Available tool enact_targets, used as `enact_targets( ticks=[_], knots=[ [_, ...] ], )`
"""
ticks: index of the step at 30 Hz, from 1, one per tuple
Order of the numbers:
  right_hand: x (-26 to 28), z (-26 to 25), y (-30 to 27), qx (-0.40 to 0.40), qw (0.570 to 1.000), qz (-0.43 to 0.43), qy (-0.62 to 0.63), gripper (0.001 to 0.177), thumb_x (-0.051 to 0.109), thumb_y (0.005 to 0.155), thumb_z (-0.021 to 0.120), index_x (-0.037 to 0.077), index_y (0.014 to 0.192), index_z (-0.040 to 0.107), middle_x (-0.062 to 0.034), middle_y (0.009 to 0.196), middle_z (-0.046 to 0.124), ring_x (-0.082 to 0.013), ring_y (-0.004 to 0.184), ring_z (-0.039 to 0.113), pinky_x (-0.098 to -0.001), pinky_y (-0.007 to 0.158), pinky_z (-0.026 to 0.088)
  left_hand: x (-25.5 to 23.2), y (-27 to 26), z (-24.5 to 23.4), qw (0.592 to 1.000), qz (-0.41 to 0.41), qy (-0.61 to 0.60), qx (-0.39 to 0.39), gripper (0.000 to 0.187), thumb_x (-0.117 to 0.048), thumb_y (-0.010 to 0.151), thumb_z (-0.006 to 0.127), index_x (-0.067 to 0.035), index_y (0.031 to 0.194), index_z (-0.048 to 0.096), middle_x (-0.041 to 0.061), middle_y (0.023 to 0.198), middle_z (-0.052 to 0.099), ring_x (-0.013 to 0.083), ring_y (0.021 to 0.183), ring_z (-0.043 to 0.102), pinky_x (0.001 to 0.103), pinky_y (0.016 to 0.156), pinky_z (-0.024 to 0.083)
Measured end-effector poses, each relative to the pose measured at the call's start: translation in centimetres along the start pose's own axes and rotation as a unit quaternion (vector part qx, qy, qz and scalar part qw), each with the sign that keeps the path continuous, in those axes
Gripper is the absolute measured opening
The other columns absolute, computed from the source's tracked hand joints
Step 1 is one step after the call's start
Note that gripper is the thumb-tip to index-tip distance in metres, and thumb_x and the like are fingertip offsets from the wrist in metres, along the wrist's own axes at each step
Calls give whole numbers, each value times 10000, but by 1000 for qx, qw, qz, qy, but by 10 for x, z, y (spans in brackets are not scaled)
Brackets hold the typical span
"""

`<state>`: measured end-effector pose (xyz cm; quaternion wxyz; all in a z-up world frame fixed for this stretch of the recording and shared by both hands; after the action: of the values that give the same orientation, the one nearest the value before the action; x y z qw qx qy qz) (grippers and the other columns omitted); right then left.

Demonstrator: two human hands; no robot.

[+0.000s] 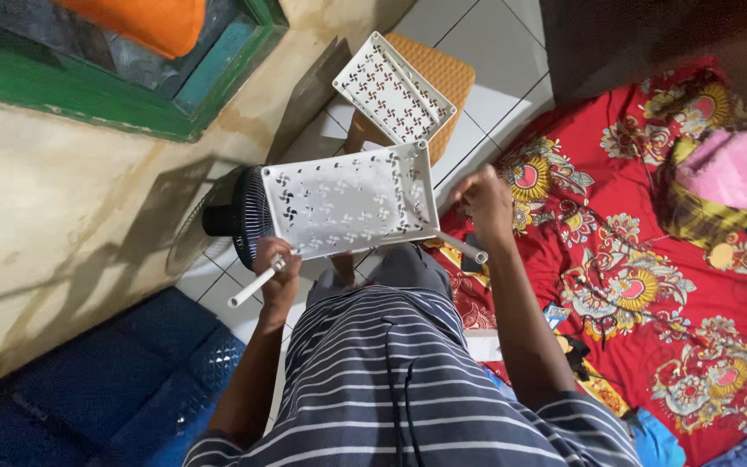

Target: The person assembles a white plastic shelving unit by inserting four white legs into the corners of a perforated tray and securing them. They then place a second tray on top of the legs to form a two-tier rack and wipe the top tray with a cloth.

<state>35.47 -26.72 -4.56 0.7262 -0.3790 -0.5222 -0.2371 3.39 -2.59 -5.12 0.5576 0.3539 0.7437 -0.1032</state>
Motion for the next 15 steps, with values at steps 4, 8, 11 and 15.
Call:
enact_targets(
  ticks=[4,8,11,15],
  knots=[
    [-65,-33,79,-11,999,28,-39,365,323,1112,507,13,998,664,-60,836,695,-140,757,687,-318,749,594,-1,-5,5,980,21,185,-73,355,-238,935,805,-38,1053,536,146,1143,566,322,1104,547,417,1023,430],
    [-141,-57,143,16,968,7,-251,198,210,1013,647,51,1118,702,-78,956,729,-196,790,704,-347,725,568,20,-27,15,979,-147,113,-89,596,-304,956,796,17,1320,451,197,1234,566,351,1135,572,422,1025,458],
    [-181,-62,185,56,891,-82,-443,203,196,990,683,92,1162,708,-145,1159,711,-303,1004,694,-411,877,564,29,-56,27,898,-419,128,-46,680,-408,974,699,-13,1451,419,194,1108,664,327,986,676,443,880,545],
    [-211,-57,223,120,798,-95,-583,377,170,947,646,98,1316,650,-213,1471,524,-453,1329,477,-522,1053,486,-4,-57,45,820,-364,374,233,493,-419,1002,560,-49,1327,564,164,913,719,311,804,715,442,756,569]
  ],
)
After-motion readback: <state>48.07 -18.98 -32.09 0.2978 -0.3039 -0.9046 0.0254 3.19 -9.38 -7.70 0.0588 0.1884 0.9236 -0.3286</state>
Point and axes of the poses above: each hand's wrist, its own y-axis towards the middle knuckle, its own z-axis out of the palm, x = y × z, the point moved 2 cm from there along y, towards the middle knuckle
